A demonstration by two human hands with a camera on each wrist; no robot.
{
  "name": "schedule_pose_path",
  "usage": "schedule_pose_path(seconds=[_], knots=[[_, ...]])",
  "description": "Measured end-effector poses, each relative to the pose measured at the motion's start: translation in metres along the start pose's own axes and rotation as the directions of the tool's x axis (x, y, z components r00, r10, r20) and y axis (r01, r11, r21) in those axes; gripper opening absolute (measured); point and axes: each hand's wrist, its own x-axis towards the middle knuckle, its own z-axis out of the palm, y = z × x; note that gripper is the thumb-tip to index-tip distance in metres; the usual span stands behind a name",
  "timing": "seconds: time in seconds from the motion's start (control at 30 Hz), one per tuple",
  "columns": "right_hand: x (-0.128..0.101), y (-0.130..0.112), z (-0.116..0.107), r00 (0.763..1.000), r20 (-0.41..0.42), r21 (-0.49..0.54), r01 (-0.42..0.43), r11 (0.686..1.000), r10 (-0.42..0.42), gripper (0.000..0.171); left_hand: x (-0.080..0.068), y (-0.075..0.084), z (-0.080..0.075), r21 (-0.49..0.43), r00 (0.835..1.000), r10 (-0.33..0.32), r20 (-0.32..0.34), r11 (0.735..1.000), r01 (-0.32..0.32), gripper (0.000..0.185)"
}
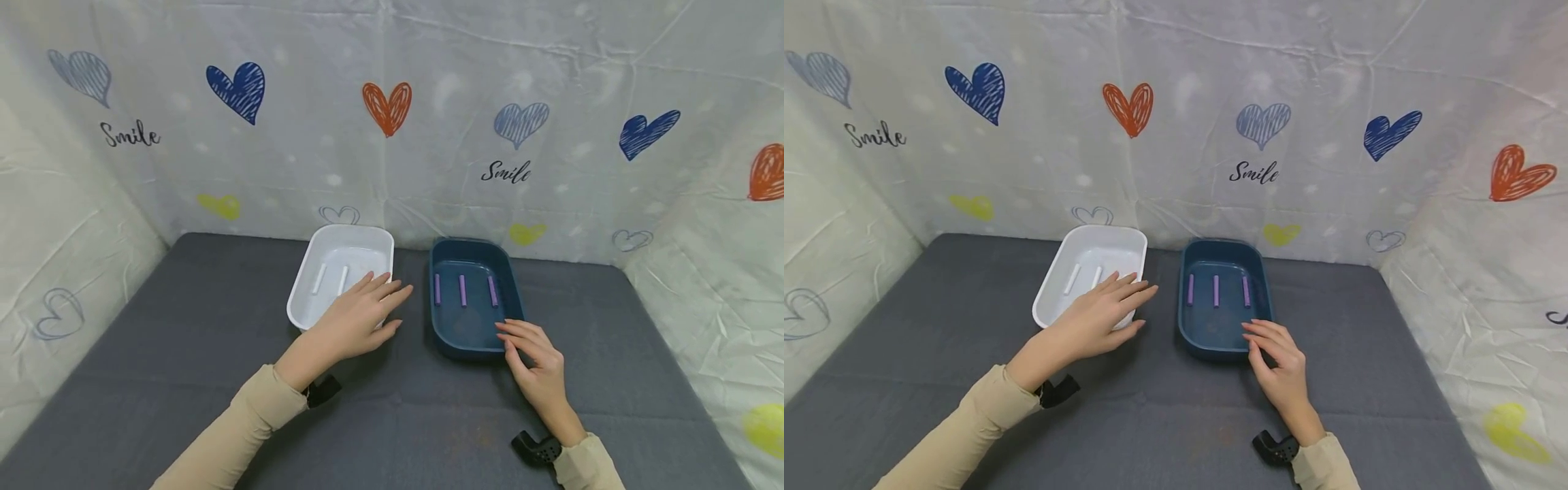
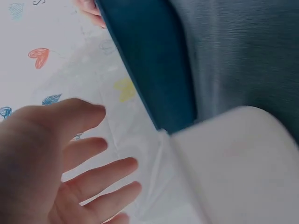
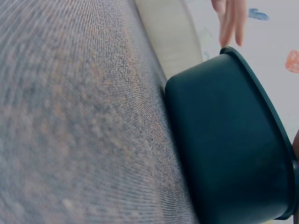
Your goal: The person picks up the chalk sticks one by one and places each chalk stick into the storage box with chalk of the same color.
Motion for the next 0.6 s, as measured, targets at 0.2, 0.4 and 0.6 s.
schedule_pose_path(seconds=[0.2,0.4,0.6], knots=[[0.000,0.000,-0.005,1.000,0.009,-0.014,-0.024,1.000,0.024,0.032,-0.027,-0.006,-0.002,-0.006,0.995,-0.041,-0.091,0.999,0.041,0.055],[-0.008,0.020,-0.013,0.994,0.063,-0.049,-0.088,0.995,0.091,0.032,-0.048,-0.012,-0.005,-0.007,0.993,-0.078,-0.092,0.997,0.077,0.055],[-0.004,0.020,-0.024,0.971,0.156,-0.081,-0.168,0.982,0.179,0.031,-0.069,-0.023,-0.009,-0.026,0.987,-0.122,-0.104,0.992,0.120,0.055]])
